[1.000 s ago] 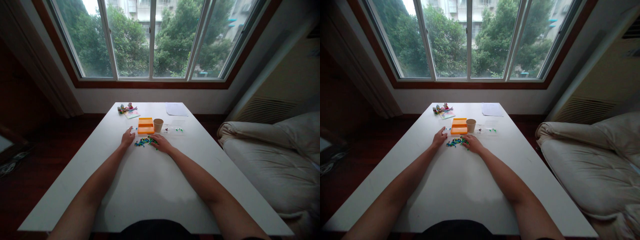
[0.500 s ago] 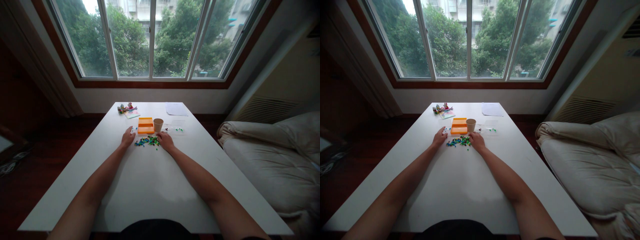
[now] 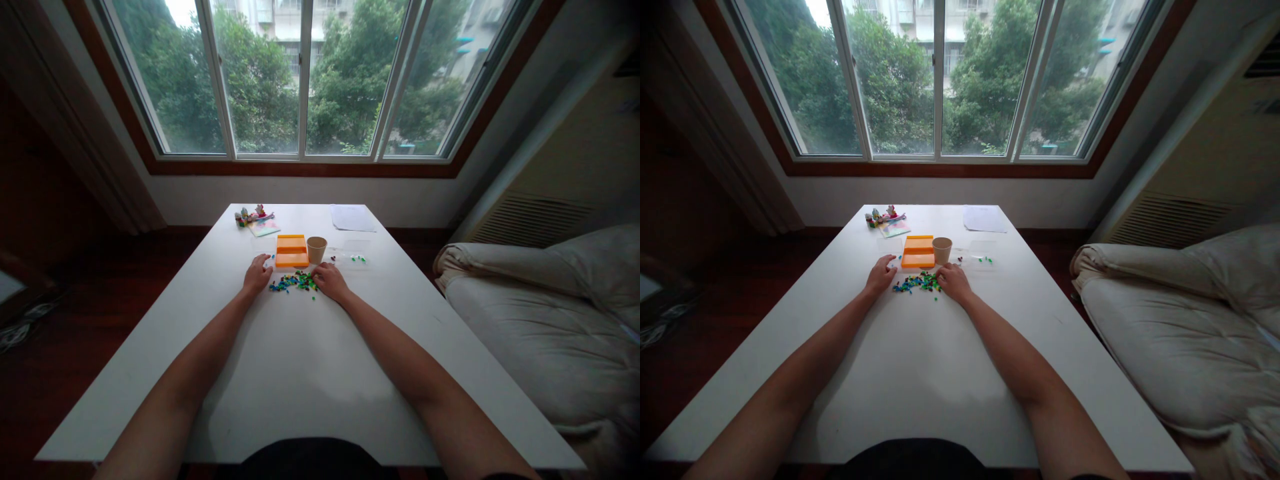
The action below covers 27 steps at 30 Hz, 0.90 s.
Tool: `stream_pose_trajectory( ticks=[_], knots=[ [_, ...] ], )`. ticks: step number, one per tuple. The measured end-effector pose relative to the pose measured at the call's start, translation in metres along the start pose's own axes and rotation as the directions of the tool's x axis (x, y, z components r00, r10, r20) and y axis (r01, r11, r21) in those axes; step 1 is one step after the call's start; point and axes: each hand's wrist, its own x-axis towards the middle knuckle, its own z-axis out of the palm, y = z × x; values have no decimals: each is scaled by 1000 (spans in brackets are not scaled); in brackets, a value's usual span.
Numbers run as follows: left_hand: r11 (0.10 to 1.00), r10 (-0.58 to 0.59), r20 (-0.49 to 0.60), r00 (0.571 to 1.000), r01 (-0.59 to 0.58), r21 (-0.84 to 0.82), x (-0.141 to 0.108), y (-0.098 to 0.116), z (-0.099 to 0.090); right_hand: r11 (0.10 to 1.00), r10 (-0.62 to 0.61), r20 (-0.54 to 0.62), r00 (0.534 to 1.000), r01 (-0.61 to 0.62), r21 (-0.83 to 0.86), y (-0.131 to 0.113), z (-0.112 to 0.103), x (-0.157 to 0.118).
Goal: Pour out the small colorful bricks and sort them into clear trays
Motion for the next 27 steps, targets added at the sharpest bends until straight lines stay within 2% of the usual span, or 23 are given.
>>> stream_pose_trajectory(
  ticks=[16, 23, 27],
  knots=[
    [999, 41, 8, 999, -41, 29, -1, 0, 1, 999, 42, 15, 999, -42, 28, 4, 6, 3],
    [998, 61, 3, 998, -61, 33, -1, -2, 2, 988, 81, -16, 997, -78, 135, 3, 3, 3],
    [997, 60, 1, 998, -60, 41, -1, -1, 2, 956, 168, -28, 985, -156, 249, 5, 3, 4]
  ],
)
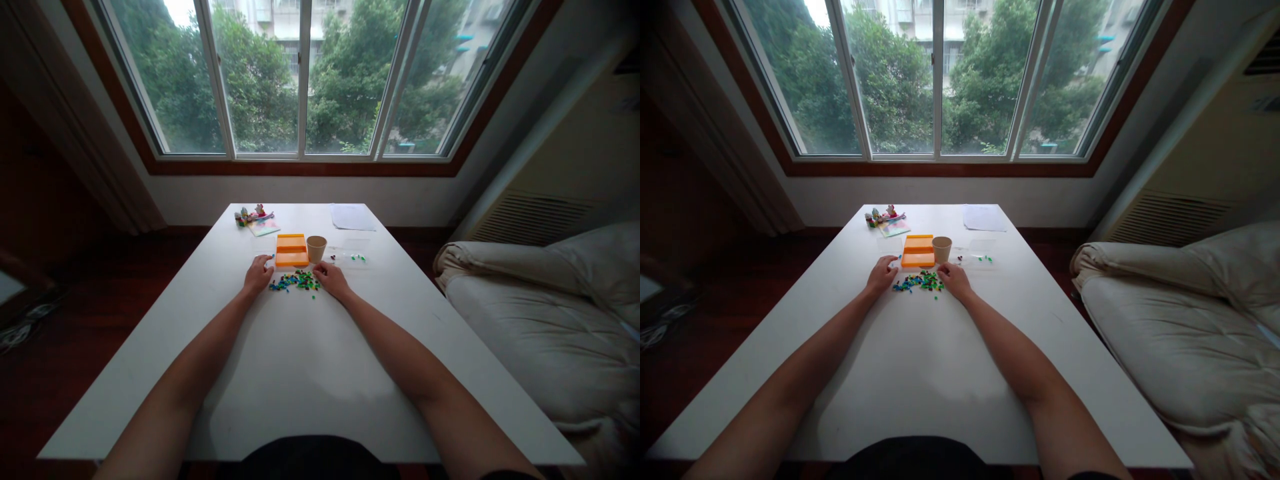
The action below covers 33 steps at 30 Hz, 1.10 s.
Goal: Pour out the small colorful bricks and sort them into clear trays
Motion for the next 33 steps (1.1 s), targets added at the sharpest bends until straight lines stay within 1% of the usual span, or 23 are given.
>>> stream_pose_trajectory(
  ticks=[3, 6, 14, 19, 22, 27, 31, 33],
  knots=[
    [1000, -1, 3, 1000, 1, -1, 0, 1, 0, 990, 75, -39, 996, -70, 126, 7, 3, 3],
    [1000, -7, 10, 1000, 7, -1, 0, 1, 0, 969, 118, -84, 989, -97, 228, 16, 5, 7],
    [1000, -5, 14, 1000, 5, -3, 0, 0, 1, 939, 173, -143, 974, -120, 321, 24, 3, 10],
    [1000, -6, 12, 1000, 6, -1, -1, 1, 0, 872, 235, -147, 961, -142, 469, 27, 5, 11],
    [1000, -10, 14, 1000, 10, 2, -1, 2, 0, 839, 295, -176, 939, -167, 517, 27, 5, 11],
    [1000, -24, 22, 999, 23, 8, -2, 3, -1, 838, 363, -258, 895, -193, 510, 25, -1, 10],
    [1000, -11, 20, 1000, 11, 8, -1, 2, -1, 833, 398, -350, 848, -174, 525, 26, -6, 11],
    [1000, -7, 23, 1000, 6, 9, -1, 1, 0, 820, 412, -365, 835, -165, 549, 27, -7, 12]
  ],
)
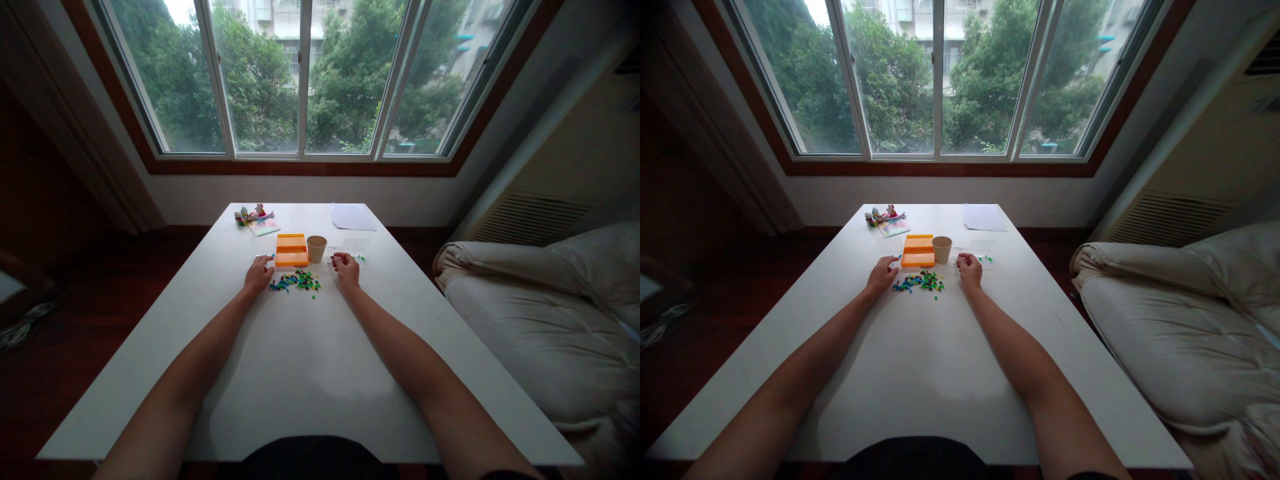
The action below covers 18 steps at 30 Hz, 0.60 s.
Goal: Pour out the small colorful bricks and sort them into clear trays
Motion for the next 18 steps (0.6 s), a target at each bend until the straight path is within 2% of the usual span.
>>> stream_pose_trajectory(
  ticks=[7, 13, 18],
  knots=[
    [1000, 4, 14, 1000, -4, 6, 0, 0, 0, 996, 34, 12, 999, -35, 88, 4, -1, 7],
    [1000, 15, 18, 1000, -16, 20, 0, 0, 0, 986, 90, 116, 989, -105, 130, 6, -1, 14],
    [1000, 18, 18, 1000, -18, 25, 0, -1, 0, 993, 105, 174, 979, -113, 41, 4, -1, 15]
  ],
)
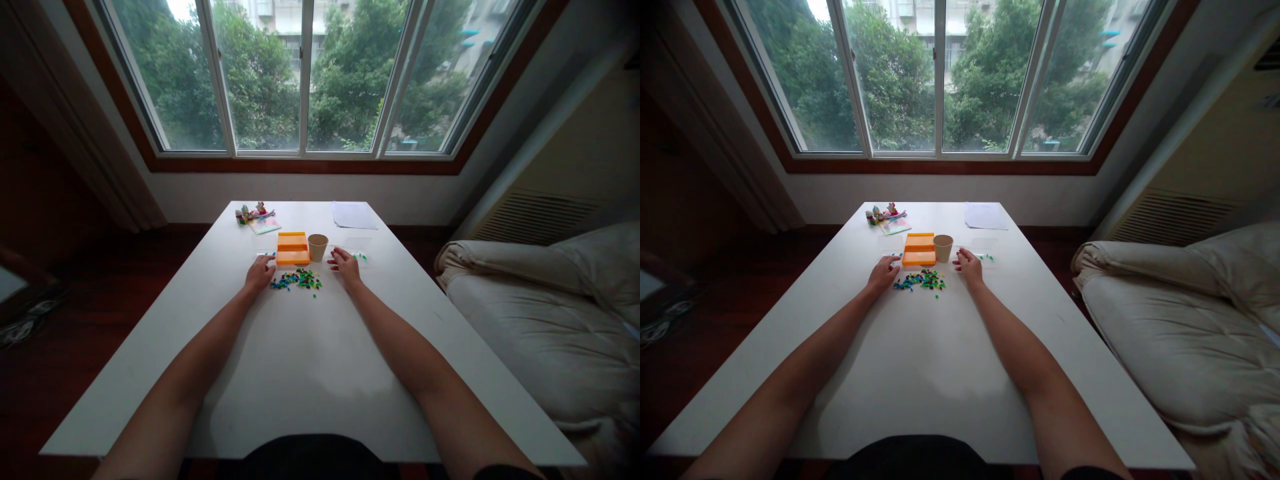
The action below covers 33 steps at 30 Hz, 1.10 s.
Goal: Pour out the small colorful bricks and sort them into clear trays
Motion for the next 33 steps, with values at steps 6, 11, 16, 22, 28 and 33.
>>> stream_pose_trajectory(
  ticks=[6, 11, 16, 22, 28, 33],
  knots=[
    [1000, 6, -8, 1000, -6, 2, 0, 0, 1, 978, -50, -4, 999, 49, -202, 5, -2, 1],
    [1000, 7, -8, 1000, -7, 2, 0, 0, 1, 948, -64, 8, 998, 64, -313, 10, -2, 3],
    [1000, 15, -3, 1000, -15, 2, 0, 0, 1, 927, -24, 15, 1000, 28, -373, 9, -1, 4],
    [1000, 16, -5, 1000, -16, 11, 1, -1, 1, 922, -54, 10, 998, 54, -383, 10, -1, 4],
    [1000, 11, -3, 1000, -11, 10, 1, 0, 0, 937, 62, 21, 998, -51, -344, 5, -2, 6],
    [1000, 5, -2, 1000, -5, -1, 0, 2, -1, 956, 30, 26, 999, -21, -293, 3, -2, 3]
  ],
)
